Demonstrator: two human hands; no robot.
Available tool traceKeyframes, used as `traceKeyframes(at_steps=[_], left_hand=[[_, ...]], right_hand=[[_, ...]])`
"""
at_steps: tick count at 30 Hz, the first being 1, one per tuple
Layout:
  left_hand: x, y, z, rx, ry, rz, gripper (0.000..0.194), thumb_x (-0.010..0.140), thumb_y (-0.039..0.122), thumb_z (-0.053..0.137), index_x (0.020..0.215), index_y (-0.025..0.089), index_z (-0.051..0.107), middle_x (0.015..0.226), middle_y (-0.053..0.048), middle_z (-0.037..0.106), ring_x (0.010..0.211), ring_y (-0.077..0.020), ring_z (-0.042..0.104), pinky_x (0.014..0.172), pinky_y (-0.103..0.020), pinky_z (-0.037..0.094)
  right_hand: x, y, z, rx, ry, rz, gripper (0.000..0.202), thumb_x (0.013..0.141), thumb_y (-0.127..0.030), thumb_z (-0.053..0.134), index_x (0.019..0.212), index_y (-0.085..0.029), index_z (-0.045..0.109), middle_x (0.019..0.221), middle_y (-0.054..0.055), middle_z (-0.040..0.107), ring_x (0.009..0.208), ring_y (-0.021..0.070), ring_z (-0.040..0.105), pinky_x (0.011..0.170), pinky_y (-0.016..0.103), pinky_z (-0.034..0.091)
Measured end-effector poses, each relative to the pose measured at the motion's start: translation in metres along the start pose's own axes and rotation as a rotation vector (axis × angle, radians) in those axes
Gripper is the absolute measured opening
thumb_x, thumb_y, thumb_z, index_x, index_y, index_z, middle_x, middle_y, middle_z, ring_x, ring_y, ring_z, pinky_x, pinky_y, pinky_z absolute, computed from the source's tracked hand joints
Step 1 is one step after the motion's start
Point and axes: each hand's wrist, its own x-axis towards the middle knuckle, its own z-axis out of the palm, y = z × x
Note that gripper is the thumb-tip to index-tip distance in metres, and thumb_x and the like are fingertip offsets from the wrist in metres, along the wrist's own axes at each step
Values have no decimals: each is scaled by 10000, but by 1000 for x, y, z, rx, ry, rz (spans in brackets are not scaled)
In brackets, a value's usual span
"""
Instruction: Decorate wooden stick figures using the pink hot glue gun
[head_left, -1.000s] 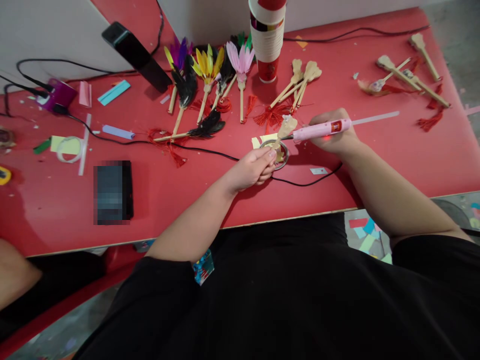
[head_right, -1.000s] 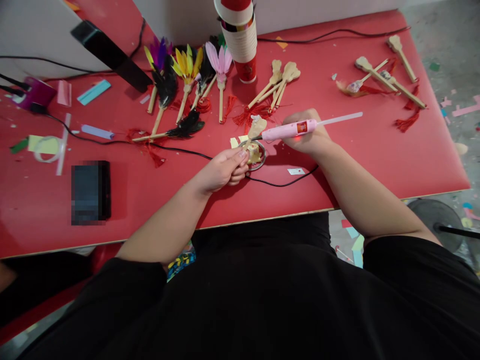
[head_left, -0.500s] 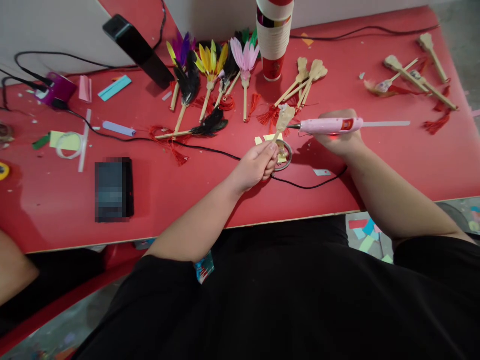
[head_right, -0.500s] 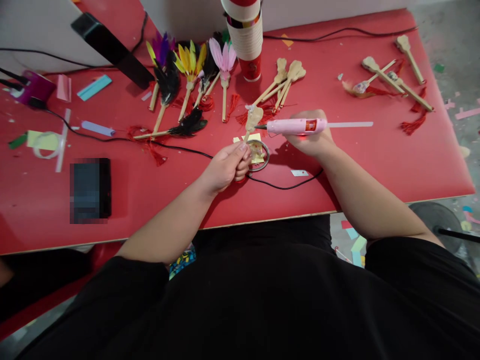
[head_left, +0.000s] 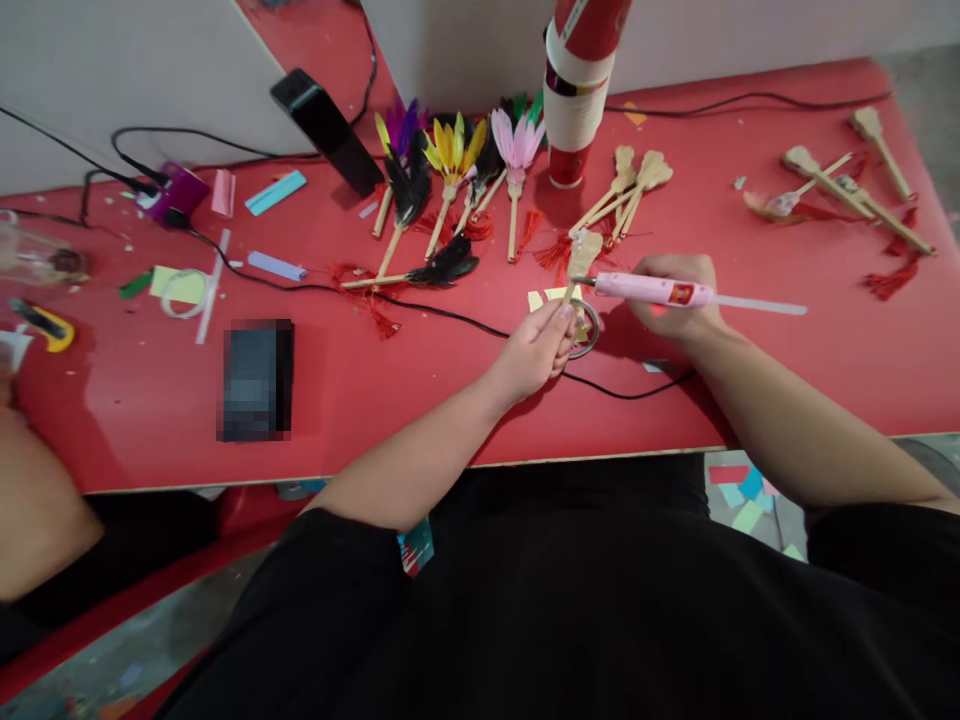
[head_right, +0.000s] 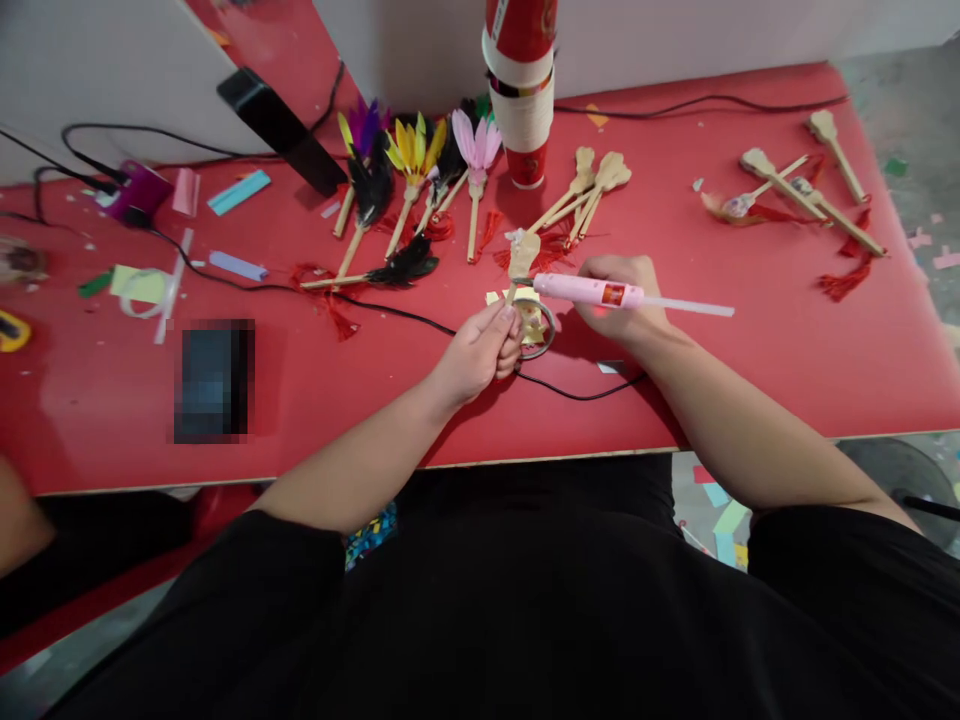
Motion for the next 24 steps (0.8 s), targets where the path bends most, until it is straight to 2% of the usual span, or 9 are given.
traceKeyframes(at_steps=[5, 9, 13, 17, 24], left_hand=[[-4, -10, 9, -33, 79, 89, 415, 1124, 563, 570, 904, 229, 458, 599, 120, 327, 430, -53, 221, 414, -168, 186], [-7, -12, 16, -56, 155, 72, 420, 1140, 543, 550, 885, 228, 441, 581, 123, 314, 424, -50, 222, 420, -172, 172], [-7, -10, 18, -109, 208, 52, 423, 1126, 536, 594, 879, 225, 452, 582, 123, 322, 430, -46, 225, 434, -187, 167], [-7, -8, 19, -150, 209, 60, 420, 1113, 541, 622, 892, 225, 455, 591, 125, 326, 437, -44, 222, 437, -190, 159], [-10, -7, 19, -92, 182, 83, 420, 1134, 524, 584, 875, 224, 444, 580, 119, 315, 437, -46, 240, 433, -184, 179]], right_hand=[[-8, -8, 8, -82, -9, 21, 205, 817, -438, 647, 732, -263, 583, 625, 20, 630, 567, 193, 536, 582, 345, 369], [-12, -14, 10, -84, -23, 35, 179, 836, -421, 650, 778, -259, 600, 679, 33, 661, 589, 191, 545, 589, 346, 365], [-13, -21, 9, -139, -22, 17, 241, 872, -444, 632, 751, -258, 540, 647, 20, 606, 581, 183, 519, 595, 347, 326], [-14, -24, 8, -219, -6, 13, 338, 946, -520, 570, 744, -258, 499, 649, 11, 586, 579, 180, 496, 608, 342, 290], [-15, -21, 9, -213, 61, -33, 396, 942, -541, 599, 705, -260, 454, 605, -11, 500, 560, 159, 402, 597, 335, 277]])
